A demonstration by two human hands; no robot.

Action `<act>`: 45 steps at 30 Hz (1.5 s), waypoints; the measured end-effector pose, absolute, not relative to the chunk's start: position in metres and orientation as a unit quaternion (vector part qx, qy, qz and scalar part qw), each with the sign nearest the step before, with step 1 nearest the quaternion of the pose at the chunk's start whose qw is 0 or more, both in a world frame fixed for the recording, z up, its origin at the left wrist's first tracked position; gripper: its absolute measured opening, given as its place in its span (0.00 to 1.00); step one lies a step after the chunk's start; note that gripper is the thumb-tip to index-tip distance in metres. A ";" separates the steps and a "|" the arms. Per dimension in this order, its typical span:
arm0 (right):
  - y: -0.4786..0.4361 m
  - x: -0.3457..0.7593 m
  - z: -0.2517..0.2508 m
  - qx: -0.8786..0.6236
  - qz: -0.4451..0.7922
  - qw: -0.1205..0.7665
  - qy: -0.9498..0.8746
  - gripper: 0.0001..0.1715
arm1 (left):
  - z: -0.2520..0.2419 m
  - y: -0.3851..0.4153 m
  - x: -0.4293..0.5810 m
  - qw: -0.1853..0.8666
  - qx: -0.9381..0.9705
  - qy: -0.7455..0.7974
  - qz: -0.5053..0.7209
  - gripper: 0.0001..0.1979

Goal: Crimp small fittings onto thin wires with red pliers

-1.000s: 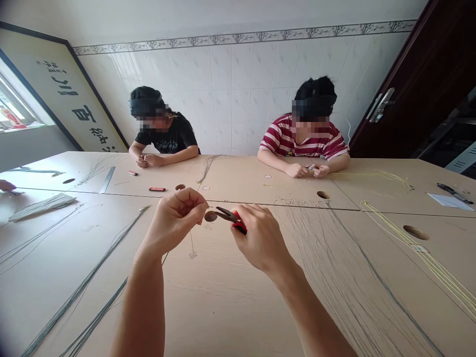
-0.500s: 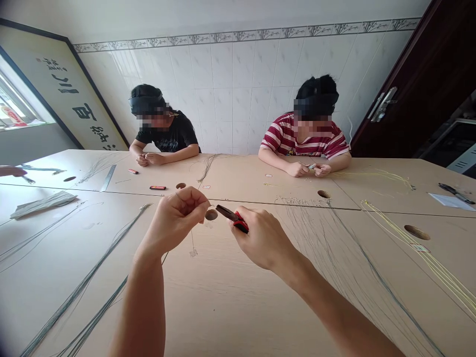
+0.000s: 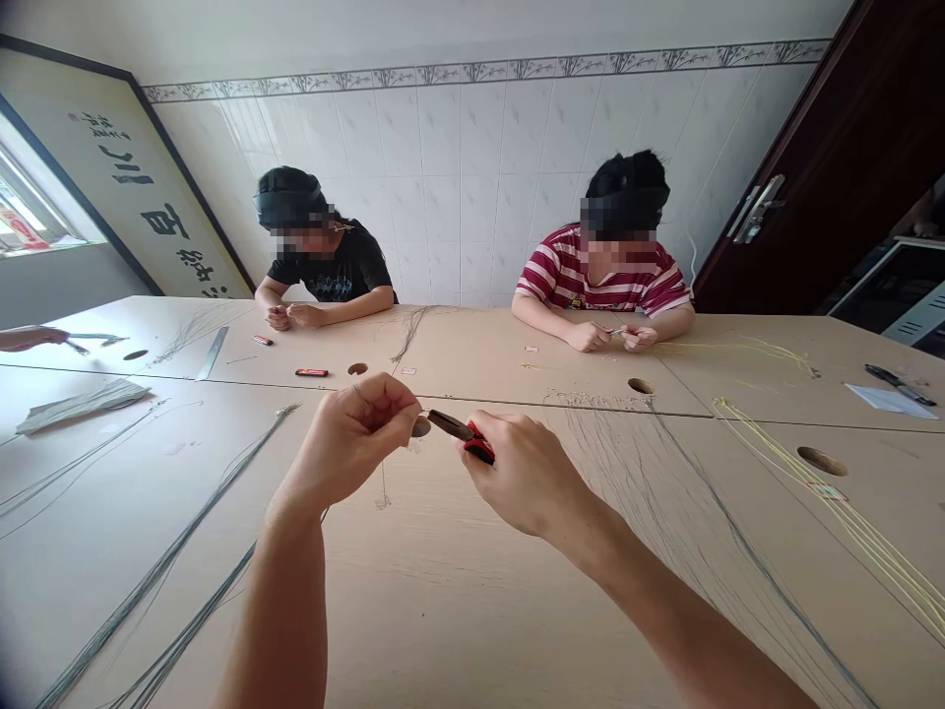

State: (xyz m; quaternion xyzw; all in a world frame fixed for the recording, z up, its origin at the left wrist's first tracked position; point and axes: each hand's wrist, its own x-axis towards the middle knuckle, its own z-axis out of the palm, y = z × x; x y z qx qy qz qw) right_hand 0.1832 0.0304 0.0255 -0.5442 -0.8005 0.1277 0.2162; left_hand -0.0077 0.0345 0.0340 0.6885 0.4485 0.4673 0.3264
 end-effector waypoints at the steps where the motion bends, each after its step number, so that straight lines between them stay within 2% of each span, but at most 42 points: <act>1: 0.031 0.184 0.025 -0.545 0.126 0.216 -0.800 0.18 | 0.034 0.034 -0.008 0.328 0.689 0.448 0.466 0.03; 29: 0.031 0.184 0.030 -0.565 0.086 0.163 -0.805 0.15 | 0.034 0.034 -0.008 0.316 0.704 0.462 0.438 0.04; 39: 0.037 0.194 0.025 -0.549 0.073 0.176 -0.814 0.15 | 0.031 0.044 -0.010 0.389 0.688 0.441 0.426 0.07; 45: 0.036 0.199 0.024 -0.559 0.062 0.156 -0.812 0.14 | 0.024 0.047 -0.016 0.408 0.701 0.452 0.371 0.11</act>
